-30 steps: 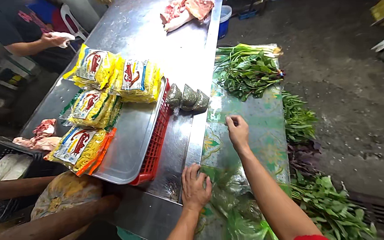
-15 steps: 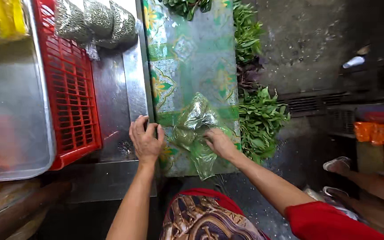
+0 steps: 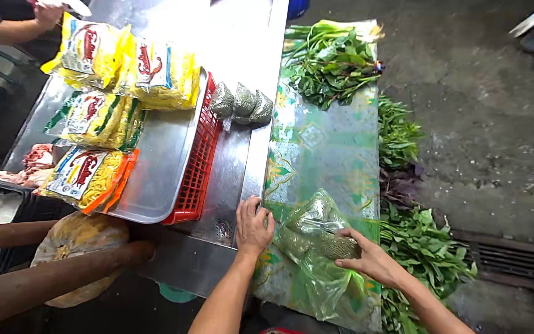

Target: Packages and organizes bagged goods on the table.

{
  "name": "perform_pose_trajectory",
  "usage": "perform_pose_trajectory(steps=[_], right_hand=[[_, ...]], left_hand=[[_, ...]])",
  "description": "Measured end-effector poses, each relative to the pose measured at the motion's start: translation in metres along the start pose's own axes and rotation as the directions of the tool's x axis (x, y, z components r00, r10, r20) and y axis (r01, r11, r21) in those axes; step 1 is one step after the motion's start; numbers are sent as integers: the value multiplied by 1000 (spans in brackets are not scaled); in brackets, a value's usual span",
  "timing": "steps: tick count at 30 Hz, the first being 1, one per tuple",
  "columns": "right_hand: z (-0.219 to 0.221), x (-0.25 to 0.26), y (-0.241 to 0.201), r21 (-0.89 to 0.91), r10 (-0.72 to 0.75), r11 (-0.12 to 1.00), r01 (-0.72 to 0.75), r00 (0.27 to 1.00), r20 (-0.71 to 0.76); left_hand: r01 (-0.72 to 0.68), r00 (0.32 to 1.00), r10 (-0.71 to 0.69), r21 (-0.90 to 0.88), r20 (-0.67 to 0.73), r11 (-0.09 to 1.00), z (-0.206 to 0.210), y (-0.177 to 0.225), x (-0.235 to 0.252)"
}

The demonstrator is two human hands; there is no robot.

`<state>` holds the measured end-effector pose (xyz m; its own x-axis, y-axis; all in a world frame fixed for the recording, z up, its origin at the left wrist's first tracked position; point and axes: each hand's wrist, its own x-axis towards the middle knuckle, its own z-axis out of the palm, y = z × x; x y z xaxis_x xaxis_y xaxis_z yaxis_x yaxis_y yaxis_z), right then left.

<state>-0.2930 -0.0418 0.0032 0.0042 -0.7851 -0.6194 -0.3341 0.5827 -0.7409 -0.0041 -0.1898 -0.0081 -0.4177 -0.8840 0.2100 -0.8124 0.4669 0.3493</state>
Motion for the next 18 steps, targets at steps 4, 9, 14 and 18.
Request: perform_pose_trajectory(steps=[4, 9, 14, 18], right_hand=[[7, 5, -61, 336, -147, 915, 224, 960, -238], [36, 80, -182, 281, -433, 790, 544, 821, -372], [91, 200, -264, -55, -569, 782, 620, 676, -468], [126, 263, -285, -198, -552, 826, 528, 686, -474]], left_hand=[[-7, 1000, 7, 1, -21, 1000, 0, 0, 1], [3, 999, -4, -19, -32, 1000, -2, 1, 1], [-24, 996, 24, 4, -89, 1000, 1, -2, 0], [-29, 994, 35, 54, -107, 998, -1, 0, 1]])
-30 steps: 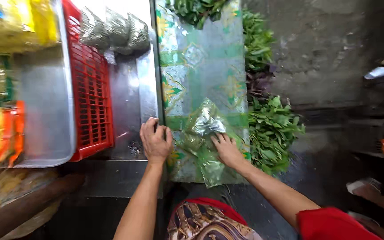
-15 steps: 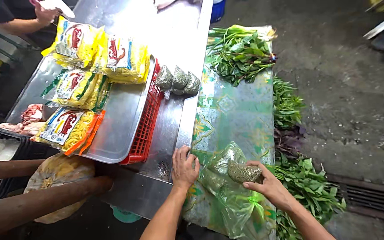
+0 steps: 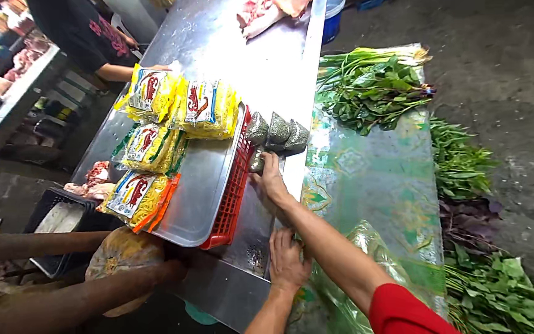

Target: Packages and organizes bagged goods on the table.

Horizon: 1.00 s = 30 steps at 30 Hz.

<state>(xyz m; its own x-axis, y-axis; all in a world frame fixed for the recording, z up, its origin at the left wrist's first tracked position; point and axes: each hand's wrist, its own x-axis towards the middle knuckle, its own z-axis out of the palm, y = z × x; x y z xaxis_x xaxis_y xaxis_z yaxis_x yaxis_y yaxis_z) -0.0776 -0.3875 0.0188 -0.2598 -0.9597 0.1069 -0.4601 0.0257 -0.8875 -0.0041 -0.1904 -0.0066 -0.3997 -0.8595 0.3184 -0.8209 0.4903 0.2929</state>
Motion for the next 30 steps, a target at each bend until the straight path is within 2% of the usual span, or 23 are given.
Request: perform_pose_trajectory(steps=[2, 5, 12, 15, 17, 19, 23, 27, 30], right_hand=[[12, 1, 3, -35, 32, 999, -31, 999, 28], [20, 4, 7, -72, -22, 997, 20, 1000, -23], [5, 7, 20, -76, -115, 990, 121, 990, 80], [-1, 8, 21, -90, -94, 990, 105, 988, 119], [-2, 11, 17, -108, -63, 991, 75, 992, 105], [-2, 14, 19, -115, -93, 988, 103, 992, 87], [-5, 15, 23, -56, -215, 972, 228, 960, 182], [-6, 31, 30, 0, -234, 970, 243, 934, 269], [-9, 31, 30, 17, -200, 979, 203, 944, 263]], left_hand=[[-6, 1000, 7, 18, -8, 1000, -2, 1, 0], [-13, 1000, 14, 38, -26, 999, 0, -2, 0], [-1, 1000, 1, -30, -10, 1000, 4, -1, -3], [-6, 1000, 5, -26, -26, 1000, 6, 0, -2], [-9, 1000, 9, -22, -18, 1000, 6, 0, -4], [-9, 1000, 9, -19, -13, 1000, 7, 0, -5], [-13, 1000, 13, -9, -17, 1000, 8, -1, -3], [-11, 1000, 11, -12, -5, 1000, 6, 0, -3], [-13, 1000, 13, -4, 2, 1000, 6, 0, -3]])
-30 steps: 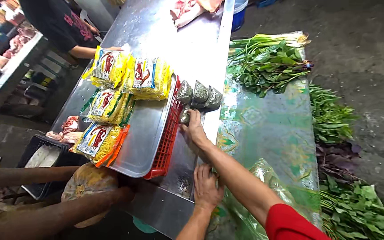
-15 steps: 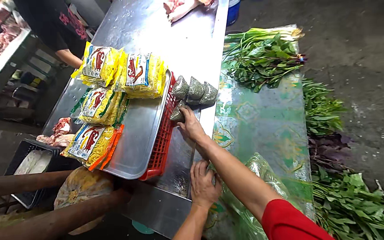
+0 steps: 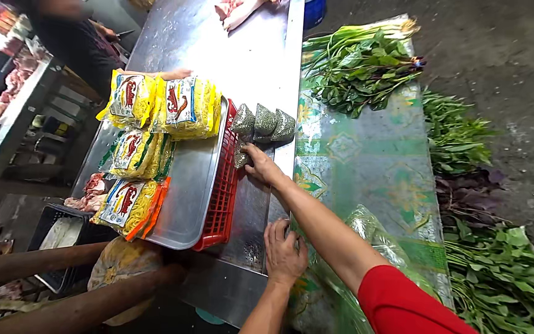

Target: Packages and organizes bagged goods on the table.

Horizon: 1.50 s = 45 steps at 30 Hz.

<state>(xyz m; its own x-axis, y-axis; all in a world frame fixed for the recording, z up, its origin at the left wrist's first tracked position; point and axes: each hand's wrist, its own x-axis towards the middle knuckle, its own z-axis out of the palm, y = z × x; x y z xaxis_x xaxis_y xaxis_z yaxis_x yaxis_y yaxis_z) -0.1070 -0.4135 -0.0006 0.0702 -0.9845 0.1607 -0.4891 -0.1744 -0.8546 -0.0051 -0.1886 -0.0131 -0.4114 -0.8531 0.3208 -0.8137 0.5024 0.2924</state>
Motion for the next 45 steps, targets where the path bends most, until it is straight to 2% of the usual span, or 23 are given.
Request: perform_pose_trajectory(steps=[7, 15, 17, 19, 21, 22, 23, 25, 27, 29, 30, 31, 32, 35, 38, 41, 45], right_hand=[[15, -11, -7, -80, 45, 995, -61, 981, -191], [13, -7, -4, -95, 52, 993, -66, 989, -140], [8, -13, -7, -73, 72, 994, -80, 992, -103], [0, -30, -9, 19, 68, 998, -66, 988, -139], [-20, -50, -6, 145, 83, 988, -45, 960, -267], [-35, -60, -6, 192, 122, 980, -59, 934, -335], [-51, -67, -3, 220, 160, 973, -76, 905, -394], [-85, -66, 5, 218, 204, 969, -114, 868, -453], [-111, -52, 16, 151, 189, 980, -134, 868, -459], [-126, -31, 31, 44, 129, 992, -122, 906, -403], [-131, -18, 41, -14, 107, 993, -120, 930, -351], [-134, -7, 50, -64, 93, 991, -116, 951, -294], [-135, 2, 56, -110, 91, 987, -118, 969, -230], [-131, 19, 67, -187, 90, 977, -107, 991, -99], [-125, 20, 69, -134, 66, 988, -78, 993, -95], [-127, 16, 73, 11, 62, 998, -61, 992, -111], [-123, 8, 92, 349, 92, 936, -34, 984, -151]], left_hand=[[-6, 1000, 7, 24, -21, 1000, 2, -1, 0], [-16, 1000, 16, 26, -26, 1000, 3, -1, 2], [2, 1000, -2, -54, -13, 999, 2, -3, -1], [103, 995, -101, -270, 22, 957, -5, -6, -2], [299, 950, -303, -483, 73, 823, -24, -13, 19], [383, 912, -401, -510, 81, 770, -36, -18, 40], [426, 888, -454, -504, 73, 752, -47, -25, 68], [440, 893, -438, -398, 102, 805, -66, -38, 141], [352, 934, -328, -222, 140, 909, -69, -51, 216], [149, 971, -144, -16, 189, 989, -60, -55, 281], [38, 968, -55, 72, 244, 997, -56, -53, 308], [-61, 944, 10, 145, 331, 987, -53, -48, 331], [-129, 897, 16, 226, 441, 966, -50, -42, 349], [-207, 763, -119, 414, 635, 886, -35, -31, 380], [-233, 693, -187, 462, 696, 856, -34, -33, 392], [-272, 696, -96, 385, 711, 882, -38, -39, 395], [-307, 713, -14, 331, 701, 892, -42, -43, 388]])
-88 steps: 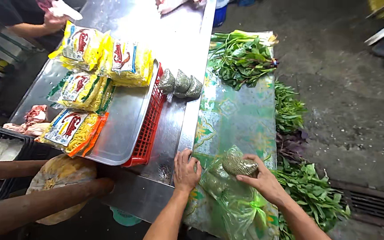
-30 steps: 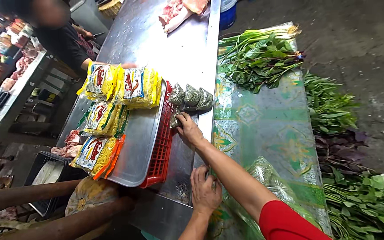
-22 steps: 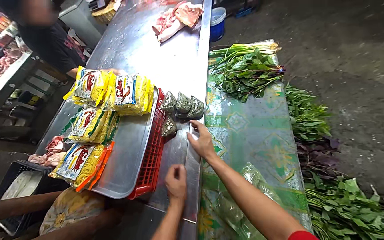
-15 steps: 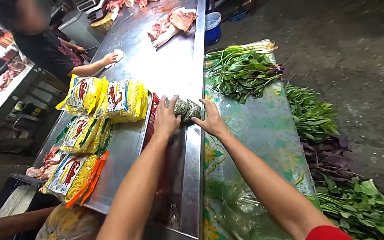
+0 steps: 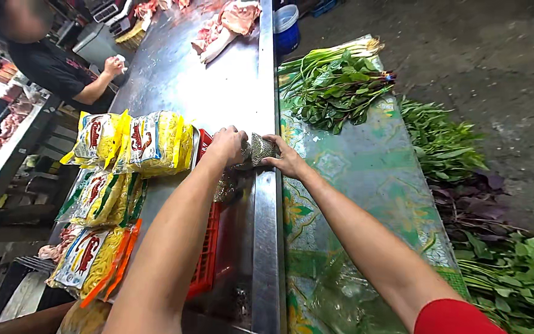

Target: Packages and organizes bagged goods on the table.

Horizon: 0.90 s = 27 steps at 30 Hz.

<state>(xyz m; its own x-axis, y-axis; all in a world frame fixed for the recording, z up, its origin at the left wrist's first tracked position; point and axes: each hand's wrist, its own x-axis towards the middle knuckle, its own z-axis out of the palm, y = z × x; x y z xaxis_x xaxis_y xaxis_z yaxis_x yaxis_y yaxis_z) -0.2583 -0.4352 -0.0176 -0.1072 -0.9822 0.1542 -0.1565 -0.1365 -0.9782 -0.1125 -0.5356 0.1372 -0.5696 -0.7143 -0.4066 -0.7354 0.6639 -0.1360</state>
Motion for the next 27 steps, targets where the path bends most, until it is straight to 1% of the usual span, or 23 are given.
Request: perform_pose_trajectory(steps=[2, 3, 4, 5, 7, 9, 11, 13, 14, 15, 17, 19, 20, 21, 23, 25, 27], right_hand=[[2, -3, 5, 124, 14, 992, -11, 1000, -21], [3, -4, 5, 128, 15, 992, -11, 999, -33], [4, -5, 4, 85, 10, 996, -5, 999, -50], [4, -5, 1, 9, -11, 1000, 12, 997, -72], [1, -4, -8, -209, -73, 977, 51, 992, -101], [-1, -2, -23, -458, -77, 888, 36, 994, -72], [2, 1, -48, -633, 4, 774, -2, 1000, 1], [9, 7, -67, -733, 105, 680, -18, 992, 72], [15, 11, -70, -760, 140, 650, -14, 985, 101], [20, 14, -70, -775, 151, 632, -6, 982, 115], [27, 16, -60, -761, 103, 648, -5, 991, 81], [30, 12, -44, -701, 55, 712, -41, 998, -3], [31, 11, -38, -668, 55, 741, -67, 998, -40], [31, 10, -35, -642, 65, 761, -92, 996, -66], [34, 7, -31, -621, 70, 776, -108, 994, -85], [36, 7, -27, -572, 26, 815, -91, 992, -120], [34, 6, -23, -439, -7, 894, -92, 976, -219]], left_hand=[[22, 999, -21, 25, -35, 999, 9, 1, -4], [43, 998, -41, 40, -50, 998, 13, 3, -6], [62, 996, -58, 58, -65, 996, 17, 5, -7], [75, 994, -69, 72, -79, 995, 20, 8, -9], [84, 992, -74, 93, -105, 992, 23, 11, -9], [82, 992, -72, 101, -108, 991, 25, 12, -10], [78, 992, -66, 105, -109, 991, 26, 10, -12], [67, 989, -52, 113, -136, 991, 29, 8, -13], [52, 987, -32, 124, -156, 991, 32, 7, -15], [30, 985, -4, 145, -174, 989, 35, 6, -18], [-45, 974, 87, 203, -207, 978, 48, 4, -29], [-89, 944, 168, 269, -286, 959, 67, 1, -38], [-78, 937, 168, 284, -307, 956, 74, 2, -40], [-58, 937, 150, 285, -316, 957, 79, 5, -41], [20, 956, 56, 251, -289, 968, 85, 17, -44], [96, 964, -35, 222, -265, 970, 86, 30, -41], [146, 962, -93, 195, -256, 970, 83, 41, -38]])
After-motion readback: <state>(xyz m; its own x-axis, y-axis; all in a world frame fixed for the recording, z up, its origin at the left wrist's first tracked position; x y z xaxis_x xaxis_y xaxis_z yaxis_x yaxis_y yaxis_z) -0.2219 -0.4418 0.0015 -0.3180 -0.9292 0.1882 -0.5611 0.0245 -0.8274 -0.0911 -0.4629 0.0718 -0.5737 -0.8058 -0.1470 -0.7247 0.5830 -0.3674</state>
